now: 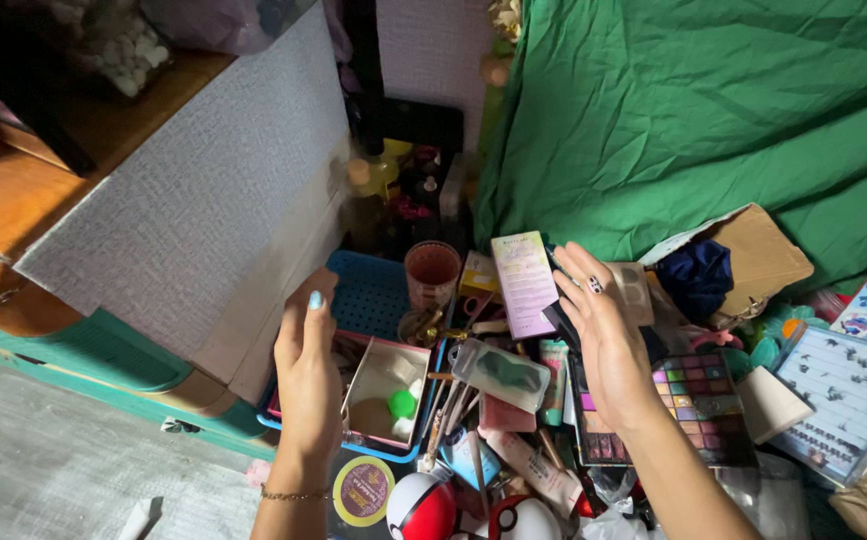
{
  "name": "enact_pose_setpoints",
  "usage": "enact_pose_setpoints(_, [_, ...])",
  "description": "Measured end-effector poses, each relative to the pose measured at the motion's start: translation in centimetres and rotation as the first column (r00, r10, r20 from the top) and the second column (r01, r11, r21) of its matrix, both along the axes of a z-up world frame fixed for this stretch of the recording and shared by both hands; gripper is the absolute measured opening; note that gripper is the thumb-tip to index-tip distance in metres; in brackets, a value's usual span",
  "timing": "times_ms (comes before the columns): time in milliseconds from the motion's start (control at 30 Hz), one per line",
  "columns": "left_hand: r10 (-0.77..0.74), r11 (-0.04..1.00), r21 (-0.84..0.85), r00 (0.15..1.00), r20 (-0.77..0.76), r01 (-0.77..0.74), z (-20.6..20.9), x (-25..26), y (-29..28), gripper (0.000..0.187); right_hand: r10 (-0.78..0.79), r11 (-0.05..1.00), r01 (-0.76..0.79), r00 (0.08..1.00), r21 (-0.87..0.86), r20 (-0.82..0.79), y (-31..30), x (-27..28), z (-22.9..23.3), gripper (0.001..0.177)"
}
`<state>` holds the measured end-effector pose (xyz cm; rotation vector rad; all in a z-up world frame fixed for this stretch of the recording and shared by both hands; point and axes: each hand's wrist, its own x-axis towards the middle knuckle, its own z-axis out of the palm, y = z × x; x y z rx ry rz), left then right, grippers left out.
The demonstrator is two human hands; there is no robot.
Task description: The person sorts through a cluttered pile of items on a surface, picking up various objects like makeup palettes, boxes, and brushes. They move items around, seemingly attempting to organize them into a blue plastic basket and other containers.
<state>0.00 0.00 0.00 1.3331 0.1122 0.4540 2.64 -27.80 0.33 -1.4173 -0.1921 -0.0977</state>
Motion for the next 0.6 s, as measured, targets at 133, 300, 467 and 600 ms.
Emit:
enact_pose_setpoints(133, [0.006,1.000,0.003,1.000,-0.003,-0.006,-0.34,0.09,0.01,0.049,-0.004,1.000,0.004,1.000,-0.002,0.001,-0.17,0.11,-0.22,0.060])
enact_pose_setpoints(300, [0.006,1.000,0.005,1.000,0.007,-0.006,-0.77,0.18,0.04,0.048,0.003,1.000,-0.003,1.000,0.003,0.007,-0.24,0.13,-0.41,0.059])
enact_pose_setpoints(467, [0.006,1.000,-0.020,1.000,0.010,-0.006,-1.06,0.26,0.10,0.047,-0.002,1.000,0.002,1.000,0.015,0.001,-0.15,0.05,-0.54,0.059])
enact_pose_setpoints(600, [0.013,1.000,0.003,1.000,0.006,-0.013,-0.76,0.36,0.01,0.047,0.000,1.000,0.000,1.000,0.015,0.004,-0.27,0.21,-0.39,0.059])
